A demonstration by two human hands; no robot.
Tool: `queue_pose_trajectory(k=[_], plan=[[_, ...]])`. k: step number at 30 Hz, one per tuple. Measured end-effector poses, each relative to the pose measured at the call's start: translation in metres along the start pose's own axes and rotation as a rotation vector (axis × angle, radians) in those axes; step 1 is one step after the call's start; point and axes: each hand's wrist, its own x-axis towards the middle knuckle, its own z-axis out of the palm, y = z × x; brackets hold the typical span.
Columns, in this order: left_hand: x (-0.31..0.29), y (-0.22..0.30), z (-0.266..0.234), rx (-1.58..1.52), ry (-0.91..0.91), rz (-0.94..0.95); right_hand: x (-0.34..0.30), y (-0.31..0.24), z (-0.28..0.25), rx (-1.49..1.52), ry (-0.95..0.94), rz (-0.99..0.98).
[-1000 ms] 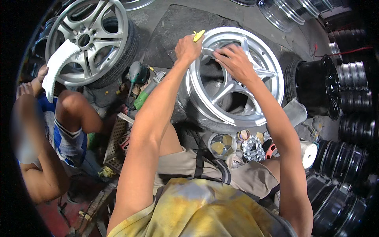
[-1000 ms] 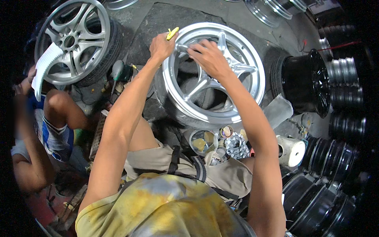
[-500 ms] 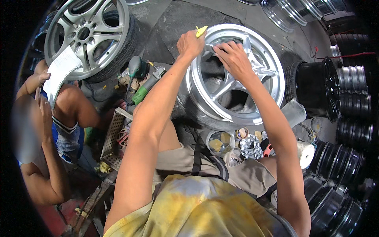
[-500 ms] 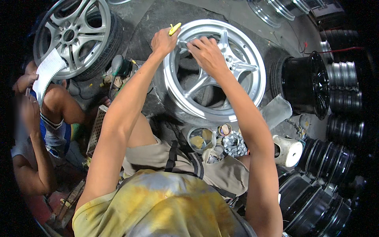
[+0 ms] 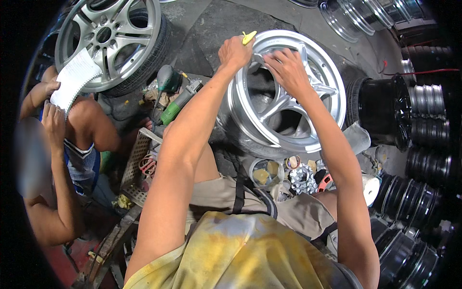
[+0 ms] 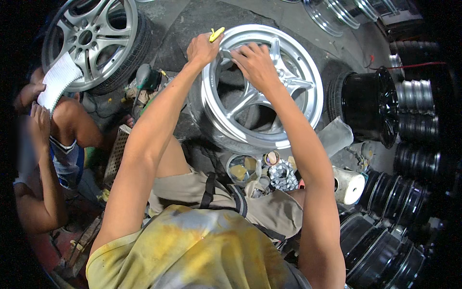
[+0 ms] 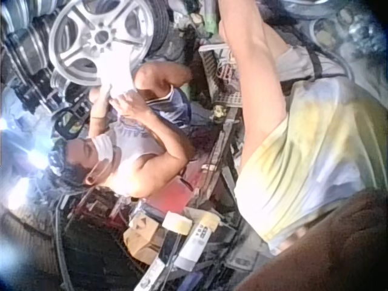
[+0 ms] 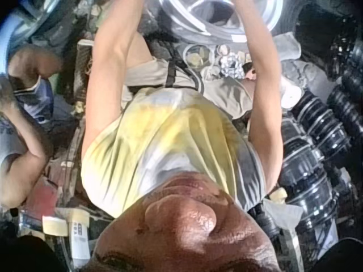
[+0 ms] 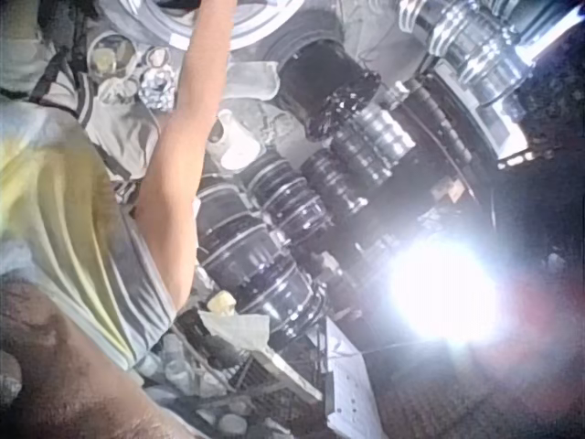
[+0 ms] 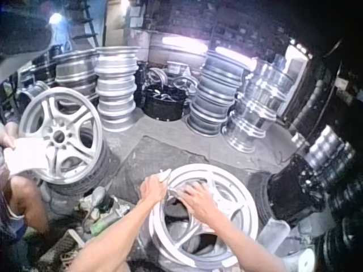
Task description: The person sits on the floor and wipes a silver car wheel rim with a yellow cloth. They meticulously clean the spokes and the outer edge of the rim. Another person is visible in the background working on a different rim.
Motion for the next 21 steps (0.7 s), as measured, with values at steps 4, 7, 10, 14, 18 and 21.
queue_pose_trajectory(k=[4,7,10,14,18,21], plan=[[0.001,-0.001,0.001,0.007,-0.041,-0.01,-0.043,0.006,-0.024,0.051,0.02,0.055],[-0.005,0.005,-0.005,0.079,-0.108,0.014,-0.054,0.001,-0.027,0.236,0.123,0.267],[-0.012,0.014,-0.011,0.147,-0.149,0.036,-0.058,-0.011,-0.031,0.453,0.234,0.603],[-0.009,0.015,-0.01,0.191,-0.212,0.046,-0.069,-0.013,-0.023,0.942,0.25,1.075],[0.011,-0.01,0.007,0.078,-0.311,0.037,-0.063,-0.013,-0.015,1.07,0.411,1.005],[0.027,-0.031,0.014,-0.082,-0.397,0.046,-0.042,-0.024,-0.031,0.929,0.288,0.983]])
